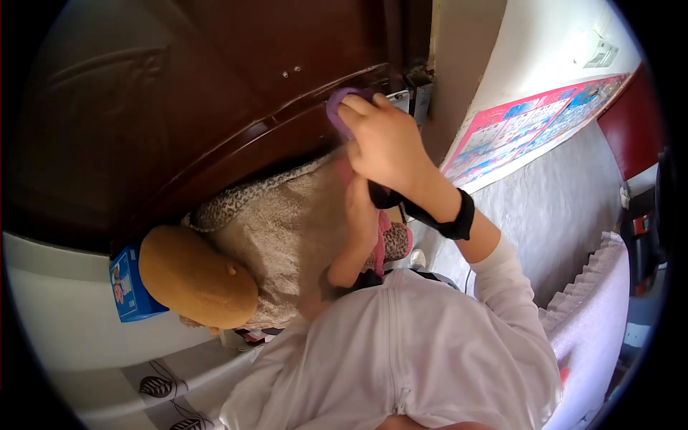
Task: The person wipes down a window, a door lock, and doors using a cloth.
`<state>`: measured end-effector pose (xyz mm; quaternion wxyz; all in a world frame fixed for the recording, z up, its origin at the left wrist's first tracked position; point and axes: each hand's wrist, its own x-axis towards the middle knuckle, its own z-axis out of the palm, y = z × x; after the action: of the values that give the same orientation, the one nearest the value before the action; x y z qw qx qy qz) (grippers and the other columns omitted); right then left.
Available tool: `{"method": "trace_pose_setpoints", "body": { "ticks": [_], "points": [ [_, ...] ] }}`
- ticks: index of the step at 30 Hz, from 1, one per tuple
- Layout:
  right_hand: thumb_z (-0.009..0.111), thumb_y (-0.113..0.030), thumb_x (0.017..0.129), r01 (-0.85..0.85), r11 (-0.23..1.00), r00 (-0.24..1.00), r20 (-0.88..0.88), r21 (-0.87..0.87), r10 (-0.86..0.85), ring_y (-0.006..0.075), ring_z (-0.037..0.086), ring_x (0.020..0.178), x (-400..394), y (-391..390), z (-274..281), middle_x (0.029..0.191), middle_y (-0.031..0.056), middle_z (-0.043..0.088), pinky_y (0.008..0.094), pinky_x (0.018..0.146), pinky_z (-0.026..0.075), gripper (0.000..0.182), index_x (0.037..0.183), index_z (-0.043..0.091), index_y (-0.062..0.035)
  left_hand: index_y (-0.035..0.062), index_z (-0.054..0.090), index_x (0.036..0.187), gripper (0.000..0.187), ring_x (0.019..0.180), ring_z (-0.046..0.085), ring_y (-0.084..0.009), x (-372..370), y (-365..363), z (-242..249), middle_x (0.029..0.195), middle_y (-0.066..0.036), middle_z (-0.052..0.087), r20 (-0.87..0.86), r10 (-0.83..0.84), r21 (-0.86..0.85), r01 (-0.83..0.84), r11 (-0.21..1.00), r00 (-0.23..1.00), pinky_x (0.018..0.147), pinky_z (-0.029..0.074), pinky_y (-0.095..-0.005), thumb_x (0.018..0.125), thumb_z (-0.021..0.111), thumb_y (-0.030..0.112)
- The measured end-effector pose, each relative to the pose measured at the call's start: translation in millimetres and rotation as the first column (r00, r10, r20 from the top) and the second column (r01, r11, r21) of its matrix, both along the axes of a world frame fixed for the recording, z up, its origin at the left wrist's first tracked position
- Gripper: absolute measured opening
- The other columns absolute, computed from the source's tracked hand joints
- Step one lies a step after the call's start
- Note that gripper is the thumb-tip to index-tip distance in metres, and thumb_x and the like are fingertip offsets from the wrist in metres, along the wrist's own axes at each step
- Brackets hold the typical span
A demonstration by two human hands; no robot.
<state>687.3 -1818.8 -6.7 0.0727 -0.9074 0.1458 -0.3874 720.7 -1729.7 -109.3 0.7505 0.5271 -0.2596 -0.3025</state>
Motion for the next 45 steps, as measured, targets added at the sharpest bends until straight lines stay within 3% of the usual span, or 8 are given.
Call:
{"method": "trace_pose_setpoints", "body": {
  "ticks": [3,9,10,18,33,38,42,45],
  "points": [
    [0.057,-0.010,0.064,0.099,0.993,0.994,-0.044,0.067,-0.096,0.0330,0.057,0.082,-21.6,-18.3,-2.8,0.105,0.0066,0.059,0.0411,0.071,0.050,0.034,0.097,0.060,-0.0057,-0.0084,0.050,0.120,0.040,0.109,0.049,-0.0163,-1.8,-6.5,-16.9,0.114,-0.011,0.057,0.480,-0.050,0.116,-0.007,0.993,0.876,0.095,0.036,-0.0287,0.100,0.038,0.024],
    [0.055,-0.007,0.064,0.128,0.991,0.986,-0.109,0.026,-0.125,0.0312,0.057,0.087,-4.1,-3.0,3.3,0.108,0.0072,0.059,0.0399,0.072,0.051,0.034,0.098,0.059,-0.0045,-0.0014,0.051,0.121,0.034,0.106,0.055,-0.0199,9.1,-3.0,-27.2,0.115,-0.011,0.056,-0.152,0.015,0.076,-0.004,0.997,0.988,0.090,0.044,-0.0305,0.099,0.036,0.020],
    [0.055,-0.007,0.064,0.085,0.996,0.993,-0.080,-0.008,-0.086,0.0308,0.057,0.088,3.3,2.5,1.0,0.106,0.0071,0.059,0.0396,0.071,0.052,0.033,0.097,0.059,-0.0042,-0.0012,0.051,0.121,0.041,0.105,0.055,-0.0164,2.4,4.0,-10.5,0.114,-0.008,0.057,0.102,0.000,-0.011,0.001,1.000,0.995,0.089,0.045,-0.0288,0.101,0.032,0.028],
    [0.054,-0.009,0.065,0.314,0.948,0.949,-0.030,0.050,-0.313,0.0321,0.058,0.080,-36.1,-32.2,-2.5,0.103,0.0060,0.060,0.0412,0.067,0.051,0.029,0.093,0.059,-0.0047,-0.0042,0.049,0.125,0.038,0.105,0.050,-0.0142,-15.3,-37.8,-4.2,0.108,-0.008,0.057,-0.117,-0.240,-0.114,0.227,0.967,0.964,0.094,0.036,-0.0249,0.100,0.042,0.023],
    [0.052,-0.011,0.068,0.238,0.959,0.971,-0.031,0.153,-0.236,0.0383,0.059,0.084,-41.5,-42.8,5.9,0.104,0.0131,0.058,0.0455,0.073,0.049,0.029,0.095,0.057,-0.0018,-0.0029,0.049,0.120,0.028,0.095,0.050,-0.0091,-22.2,-30.7,25.1,0.102,-0.003,0.056,0.507,-0.146,-0.066,0.208,0.976,0.849,0.085,0.039,-0.0214,0.098,0.046,0.014],
    [0.051,-0.007,0.069,0.079,0.967,0.990,0.092,0.244,-0.104,0.0381,0.057,0.092,-45.5,-21.0,8.7,0.109,0.0157,0.056,0.0441,0.077,0.048,0.033,0.100,0.055,-0.0001,-0.0055,0.045,0.124,0.033,0.108,0.050,-0.0150,-28.2,-4.2,46.8,0.114,-0.011,0.055,0.208,-0.228,-0.006,0.235,0.972,0.951,0.095,0.036,-0.0241,0.096,0.049,0.012],
    [0.052,-0.007,0.067,-0.021,1.000,0.994,0.108,0.009,0.020,0.0370,0.057,0.089,-26.9,-9.3,10.6,0.106,0.0122,0.057,0.0424,0.074,0.049,0.033,0.099,0.056,-0.0009,-0.0025,0.047,0.127,0.038,0.113,0.048,-0.0176,-19.4,5.9,33.8,0.118,-0.010,0.054,0.442,0.038,-0.099,0.007,0.995,0.896,0.100,0.033,-0.0284,0.097,0.049,0.020],
    [0.054,-0.005,0.066,-0.015,0.996,0.987,-0.159,-0.089,0.000,0.0323,0.055,0.084,0.2,5.2,16.9,0.104,0.0090,0.057,0.0377,0.072,0.049,0.033,0.098,0.059,-0.0013,-0.0054,0.040,0.132,0.041,0.116,0.046,-0.0179,-5.1,4.7,13.7,0.124,-0.012,0.051,0.201,-0.048,-0.194,0.088,0.977,0.978,0.100,0.033,-0.0272,0.097,0.048,0.014]
  ]
}}
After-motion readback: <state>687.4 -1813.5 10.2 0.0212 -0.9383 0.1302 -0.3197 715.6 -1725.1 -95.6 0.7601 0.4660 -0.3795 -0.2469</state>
